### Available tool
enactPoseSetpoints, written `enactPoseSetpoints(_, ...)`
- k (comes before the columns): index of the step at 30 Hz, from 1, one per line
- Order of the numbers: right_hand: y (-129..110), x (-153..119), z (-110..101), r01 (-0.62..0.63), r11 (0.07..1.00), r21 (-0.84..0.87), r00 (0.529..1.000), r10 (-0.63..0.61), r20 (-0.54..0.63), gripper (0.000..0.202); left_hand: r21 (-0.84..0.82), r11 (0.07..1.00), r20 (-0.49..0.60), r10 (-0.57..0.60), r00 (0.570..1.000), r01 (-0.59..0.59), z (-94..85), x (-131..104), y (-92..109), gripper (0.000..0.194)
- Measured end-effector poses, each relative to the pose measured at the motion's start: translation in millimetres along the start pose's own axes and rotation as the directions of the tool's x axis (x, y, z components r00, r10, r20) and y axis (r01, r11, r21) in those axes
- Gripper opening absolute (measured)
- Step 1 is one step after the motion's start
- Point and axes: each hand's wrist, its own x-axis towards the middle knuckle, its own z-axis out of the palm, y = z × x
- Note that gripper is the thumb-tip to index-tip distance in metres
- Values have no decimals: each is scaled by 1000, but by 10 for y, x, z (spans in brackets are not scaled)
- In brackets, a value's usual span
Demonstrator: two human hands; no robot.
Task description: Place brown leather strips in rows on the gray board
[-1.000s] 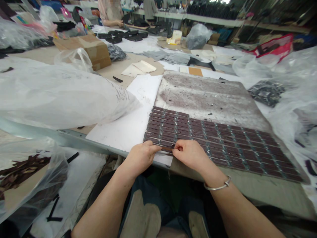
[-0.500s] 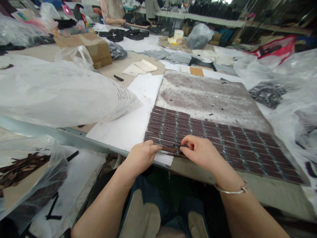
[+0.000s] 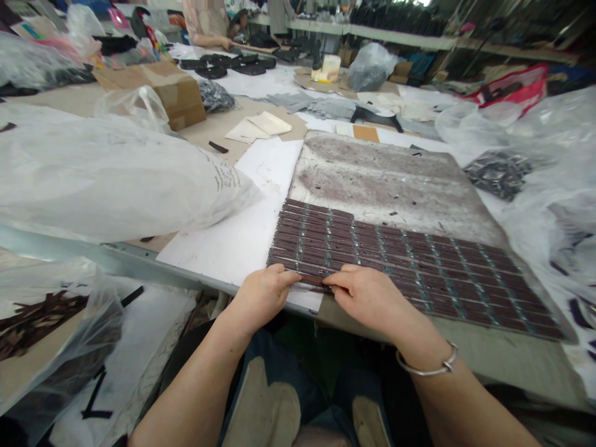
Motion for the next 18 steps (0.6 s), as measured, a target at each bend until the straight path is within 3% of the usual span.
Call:
enactPoseSetpoints(8,-145,47,134,60,997,39,998,-59,-35,49,-27,1000,5,-4,1000,4,12,16,-13,36)
enactPoseSetpoints(18,-100,1,69,11,999,-43,999,-13,-31,38,-80,996,8,-27,1000,27,17,34,-23,36)
